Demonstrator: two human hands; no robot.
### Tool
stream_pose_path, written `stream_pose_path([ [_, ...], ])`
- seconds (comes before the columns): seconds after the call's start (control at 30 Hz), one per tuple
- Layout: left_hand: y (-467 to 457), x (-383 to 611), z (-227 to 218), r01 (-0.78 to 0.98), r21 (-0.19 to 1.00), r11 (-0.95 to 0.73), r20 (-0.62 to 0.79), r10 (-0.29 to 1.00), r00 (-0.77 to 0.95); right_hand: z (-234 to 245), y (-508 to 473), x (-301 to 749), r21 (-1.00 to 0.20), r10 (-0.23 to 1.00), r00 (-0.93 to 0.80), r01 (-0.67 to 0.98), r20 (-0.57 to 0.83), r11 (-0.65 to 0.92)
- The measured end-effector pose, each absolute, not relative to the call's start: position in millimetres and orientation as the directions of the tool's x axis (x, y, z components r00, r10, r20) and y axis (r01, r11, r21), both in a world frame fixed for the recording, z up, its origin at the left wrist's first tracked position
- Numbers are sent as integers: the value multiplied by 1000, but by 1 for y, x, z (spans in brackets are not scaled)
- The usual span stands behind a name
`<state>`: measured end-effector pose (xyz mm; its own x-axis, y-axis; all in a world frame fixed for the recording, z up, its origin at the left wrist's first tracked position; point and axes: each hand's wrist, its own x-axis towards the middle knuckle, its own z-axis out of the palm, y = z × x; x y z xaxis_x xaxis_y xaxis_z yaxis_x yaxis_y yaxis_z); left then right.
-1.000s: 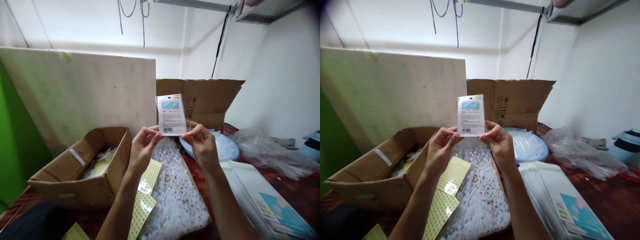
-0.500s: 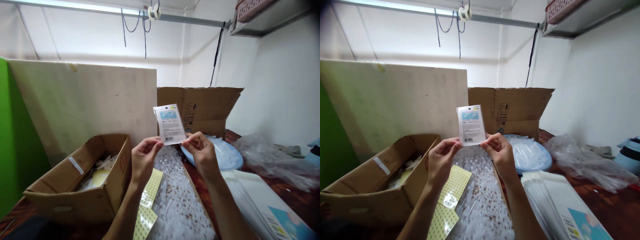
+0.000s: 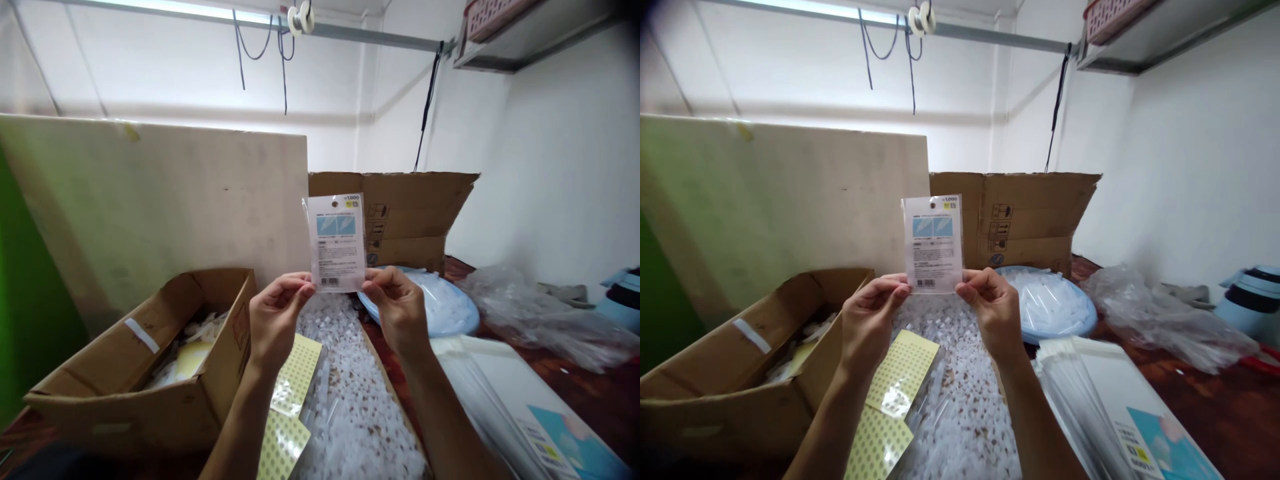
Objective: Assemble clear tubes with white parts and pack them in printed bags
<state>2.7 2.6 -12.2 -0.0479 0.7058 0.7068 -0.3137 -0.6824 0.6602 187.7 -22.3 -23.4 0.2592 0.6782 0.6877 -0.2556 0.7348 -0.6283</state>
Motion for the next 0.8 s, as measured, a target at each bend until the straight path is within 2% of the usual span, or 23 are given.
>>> stream_pose_path([
  [0.17, 10, 0, -16, -347, 658, -668, 704, 709, -30, -16, -29, 182, -637, 673, 259, -219, 693, 739],
  [0.57, 5, 5, -15, -249, 711, -658, 672, 740, -37, -15, -30, 177, -662, 686, 356, -208, 634, 720],
  [0.8, -11, 12, -4, -187, 691, -698, 711, 704, -1, -24, -18, 173, -571, 629, 510, -289, 587, 768],
])
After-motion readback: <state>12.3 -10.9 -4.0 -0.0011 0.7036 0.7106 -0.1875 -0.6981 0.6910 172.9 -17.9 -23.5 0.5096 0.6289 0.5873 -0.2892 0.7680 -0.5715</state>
